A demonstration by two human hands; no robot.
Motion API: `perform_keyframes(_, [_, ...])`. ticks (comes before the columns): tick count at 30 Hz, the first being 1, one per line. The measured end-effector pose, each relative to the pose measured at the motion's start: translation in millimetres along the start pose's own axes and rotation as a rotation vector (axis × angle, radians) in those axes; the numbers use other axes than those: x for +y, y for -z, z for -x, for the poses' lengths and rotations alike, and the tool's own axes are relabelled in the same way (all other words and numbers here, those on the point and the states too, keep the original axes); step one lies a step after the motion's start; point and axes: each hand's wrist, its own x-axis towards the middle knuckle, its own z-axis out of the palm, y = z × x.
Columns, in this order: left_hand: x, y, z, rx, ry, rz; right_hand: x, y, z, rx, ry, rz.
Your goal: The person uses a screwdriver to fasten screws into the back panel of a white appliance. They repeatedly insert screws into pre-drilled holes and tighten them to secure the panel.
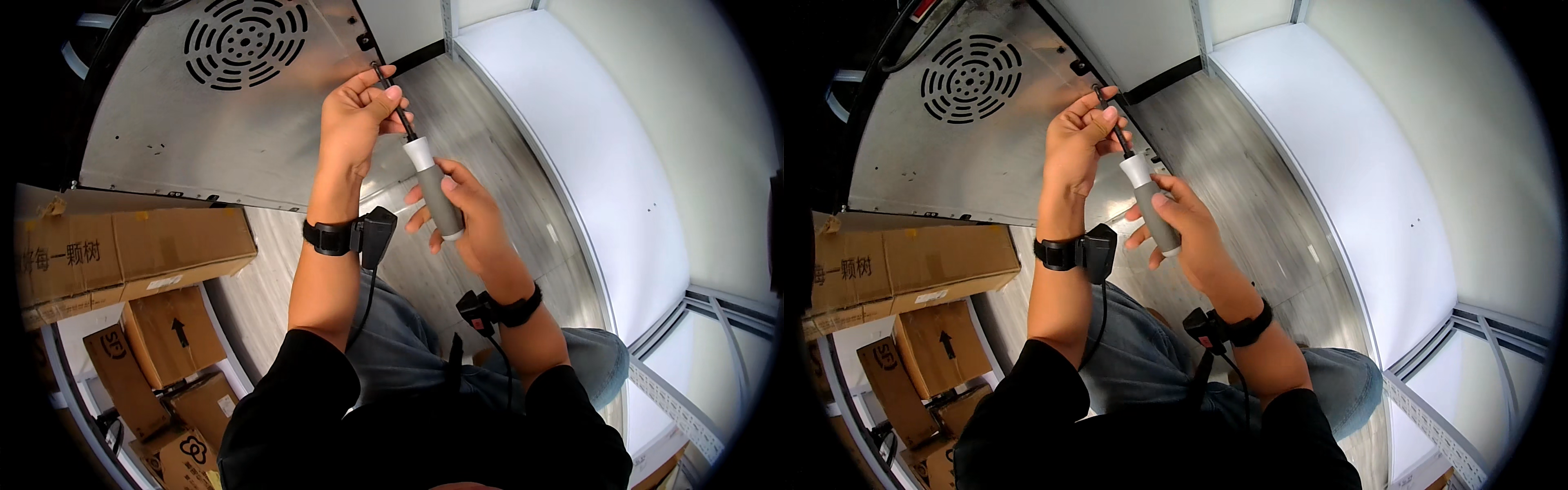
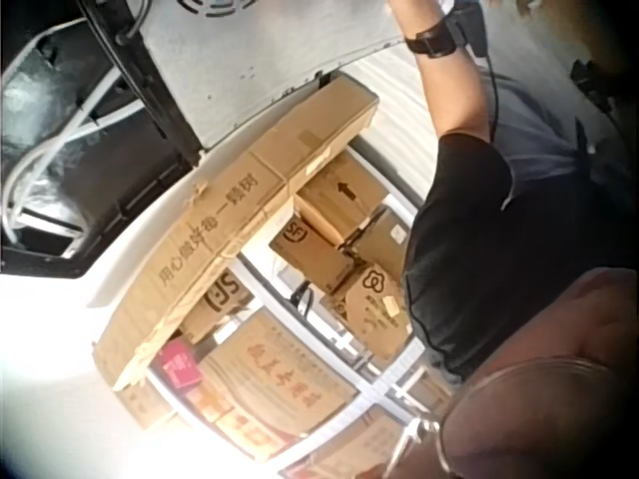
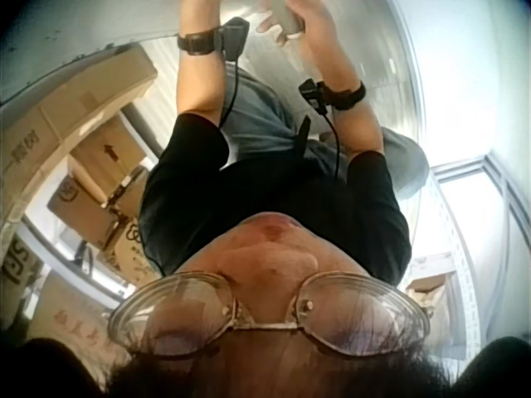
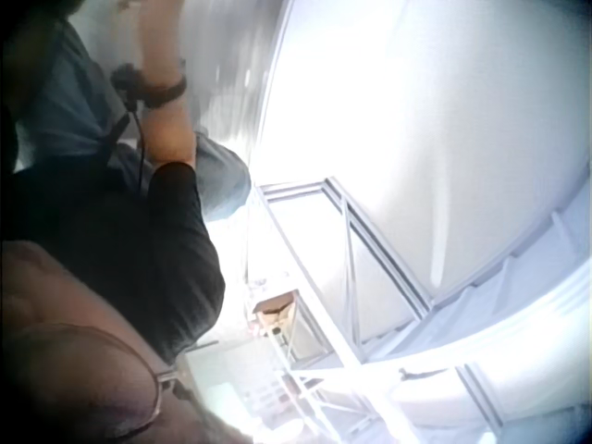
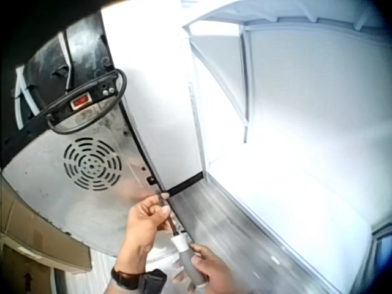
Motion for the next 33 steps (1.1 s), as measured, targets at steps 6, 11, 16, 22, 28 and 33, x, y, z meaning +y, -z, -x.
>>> perform_keyframes(6, [3.3,-2.8,0.1,-0.013,0.048,0.01,28.4,7.0,-6.2,0.2,0.318,0.407])
perform_keyframes(11, [6.8,-2.6,2.3,0.022,0.014,-0.184,43.8,6.7,-15.8,0.331,0.606,0.844])
perform_keyframes(16, [-0.6,3.2,-0.2,0.014,-0.006,-0.115,29.0,-2.2,-6.9,0.169,0.263,0.265])
perform_keyframes(22, [3.6,2.2,0.8,0.001,0.032,-0.029,19.7,9.4,-5.7,0.011,0.088,0.032])
perform_keyframes(28, [4.9,-0.4,2.2,0.049,-0.001,-0.188,38.1,7.8,-13.6,0.21,0.332,0.486])
perform_keyframes(33, [0.1,0.8,0.2,0.068,-0.034,-0.205,38.7,11.6,-18.8,0.161,0.335,0.48])
